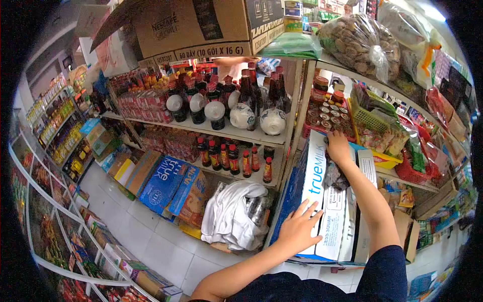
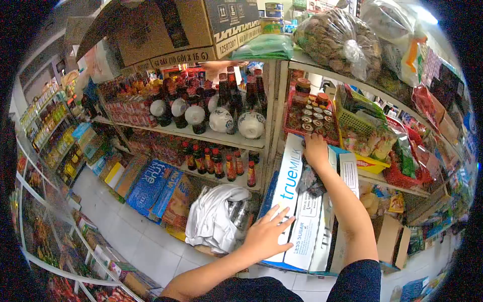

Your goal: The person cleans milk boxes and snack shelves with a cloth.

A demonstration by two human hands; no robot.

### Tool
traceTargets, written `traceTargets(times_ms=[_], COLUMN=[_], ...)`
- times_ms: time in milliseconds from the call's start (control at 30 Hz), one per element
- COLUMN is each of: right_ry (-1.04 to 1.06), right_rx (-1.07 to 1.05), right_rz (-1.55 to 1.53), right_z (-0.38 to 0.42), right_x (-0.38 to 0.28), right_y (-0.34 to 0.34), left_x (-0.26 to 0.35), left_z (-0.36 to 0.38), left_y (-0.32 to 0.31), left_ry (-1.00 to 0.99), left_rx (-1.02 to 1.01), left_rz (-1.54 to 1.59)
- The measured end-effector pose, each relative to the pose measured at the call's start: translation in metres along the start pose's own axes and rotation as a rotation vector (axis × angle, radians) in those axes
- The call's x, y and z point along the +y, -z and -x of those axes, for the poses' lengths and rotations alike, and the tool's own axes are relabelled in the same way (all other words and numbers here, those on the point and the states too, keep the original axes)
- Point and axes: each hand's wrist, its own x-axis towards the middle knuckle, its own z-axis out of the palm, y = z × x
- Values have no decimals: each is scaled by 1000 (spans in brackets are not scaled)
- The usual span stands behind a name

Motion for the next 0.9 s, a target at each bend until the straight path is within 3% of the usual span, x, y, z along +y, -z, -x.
traceTargets(times_ms=[100,167,200,233,333,567,667,733,800,867,900], right_ry=[50,-32,61,-10,28,255,313,327,349,327,292], right_rx=[105,20,166,-12,-174,-248,-427,-550,-698,-657,-617], right_rz=[-62,-113,-173,-196,-374,-593,-724,-852,-944,-1035,-1128], right_z=[1,7,15,23,52,145,171,185,187,191,193], right_x=[9,2,4,-4,-12,-65,-76,-80,-74,-71,-71], right_y=[-9,4,5,24,49,126,153,166,180,176,173], left_x=[0,0,1,0,-9,-13,-20,-28,-18,4,2], left_z=[2,2,3,3,2,4,8,18,43,67,74], left_y=[1,-1,-1,-1,-9,-15,-21,-35,-36,-19,-34], left_ry=[-2,7,19,27,-2,46,73,125,198,299,224], left_rx=[-18,-6,-1,15,36,278,291,319,261,189,263], left_rz=[25,31,62,86,223,693,817,1188,1269,1406,1402])
